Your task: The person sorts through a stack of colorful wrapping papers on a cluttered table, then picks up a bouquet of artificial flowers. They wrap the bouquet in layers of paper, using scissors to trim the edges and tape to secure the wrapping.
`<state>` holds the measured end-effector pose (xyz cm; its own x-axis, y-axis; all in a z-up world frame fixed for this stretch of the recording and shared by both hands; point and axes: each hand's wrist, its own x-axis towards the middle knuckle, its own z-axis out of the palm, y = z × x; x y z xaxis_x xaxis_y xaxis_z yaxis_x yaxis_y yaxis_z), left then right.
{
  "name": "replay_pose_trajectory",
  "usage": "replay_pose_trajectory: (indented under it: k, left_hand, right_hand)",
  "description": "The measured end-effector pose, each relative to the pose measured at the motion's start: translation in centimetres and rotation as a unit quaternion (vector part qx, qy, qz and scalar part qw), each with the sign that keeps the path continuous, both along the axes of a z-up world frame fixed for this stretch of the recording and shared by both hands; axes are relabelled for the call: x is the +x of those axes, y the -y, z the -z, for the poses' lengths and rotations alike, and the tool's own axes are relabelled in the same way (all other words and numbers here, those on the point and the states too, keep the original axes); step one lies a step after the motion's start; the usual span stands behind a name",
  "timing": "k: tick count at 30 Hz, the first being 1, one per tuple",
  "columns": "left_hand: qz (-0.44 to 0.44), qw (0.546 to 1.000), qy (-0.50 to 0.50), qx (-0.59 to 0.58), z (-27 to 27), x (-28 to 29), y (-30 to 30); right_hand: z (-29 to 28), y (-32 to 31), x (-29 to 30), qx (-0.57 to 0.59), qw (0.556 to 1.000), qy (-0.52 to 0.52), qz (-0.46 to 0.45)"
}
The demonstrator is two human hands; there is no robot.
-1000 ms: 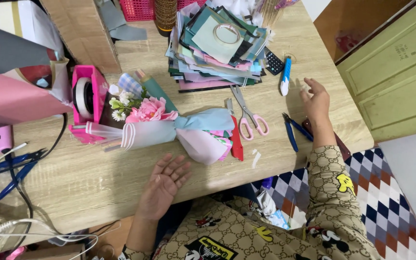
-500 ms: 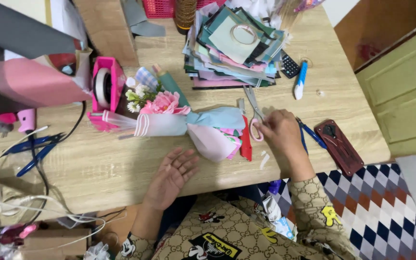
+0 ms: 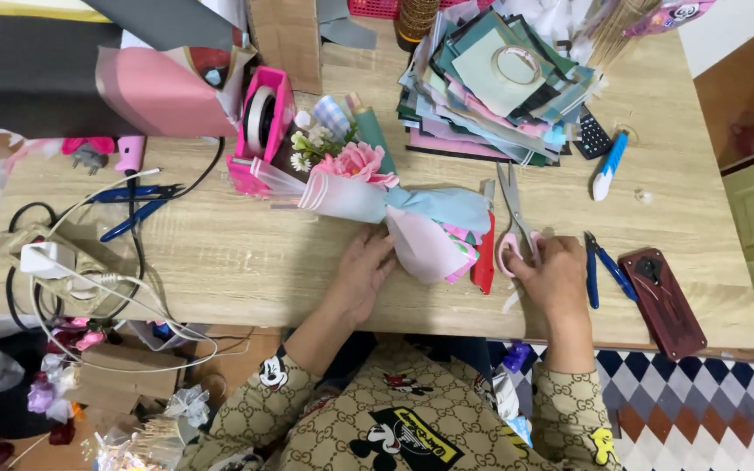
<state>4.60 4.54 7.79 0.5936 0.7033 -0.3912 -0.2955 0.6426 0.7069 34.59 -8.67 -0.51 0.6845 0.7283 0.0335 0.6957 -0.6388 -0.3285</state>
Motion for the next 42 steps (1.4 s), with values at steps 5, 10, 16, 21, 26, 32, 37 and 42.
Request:
replay_pose_trajectory:
  k: [5, 10, 16, 21, 26, 32, 37, 42]
  left_hand:
    - [-0.03, 0.999, 0.021, -0.032, 1.5, 2.1, -1.0]
    - [-0.047, 0.997, 0.025, -0.047, 2.7, 3.6, -1.5]
    - [-0.065, 0.997, -0.005, -0.048, 0.9, 5.2, -1.3]
    - [-0.153, 0.987, -0.028, -0.039, -0.4, 6.5, -0.7]
    - [-0.176, 0.984, -0.032, -0.016, 2.4, 7.0, -0.8]
    - [-0.134, 0.991, 0.012, -0.019, 3.6, 5.1, 1.2]
    - [-0.114, 0.993, 0.023, -0.009, 4.3, 3.9, 2.0]
    - [-0.122, 0.99, 0.027, 0.068, 7.1, 3.2, 1.8]
  right_hand:
    - [0.0, 2.2, 0.7, 0.093, 0.993, -0.069, 0.015]
    - [2.1, 4.1, 1.6, 0.227, 0.967, -0.114, 0.008]
    - [4.3, 0.9, -3.2, 0.315, 0.924, -0.19, -0.101]
    - [1.8, -0.1, -6.9, 0.203, 0.946, -0.216, -0.133]
    - [1.6, 1.6, -6.0, 0.219, 0.94, -0.221, -0.136]
    - [-2.8, 5.1, -4.7, 0.2, 0.922, -0.254, -0.213]
    - [-5.0, 7.7, -5.1, 0.129, 0.887, -0.301, -0.326]
    - [-6.3, 8.3, -6.0, 0.008, 0.893, -0.306, -0.329]
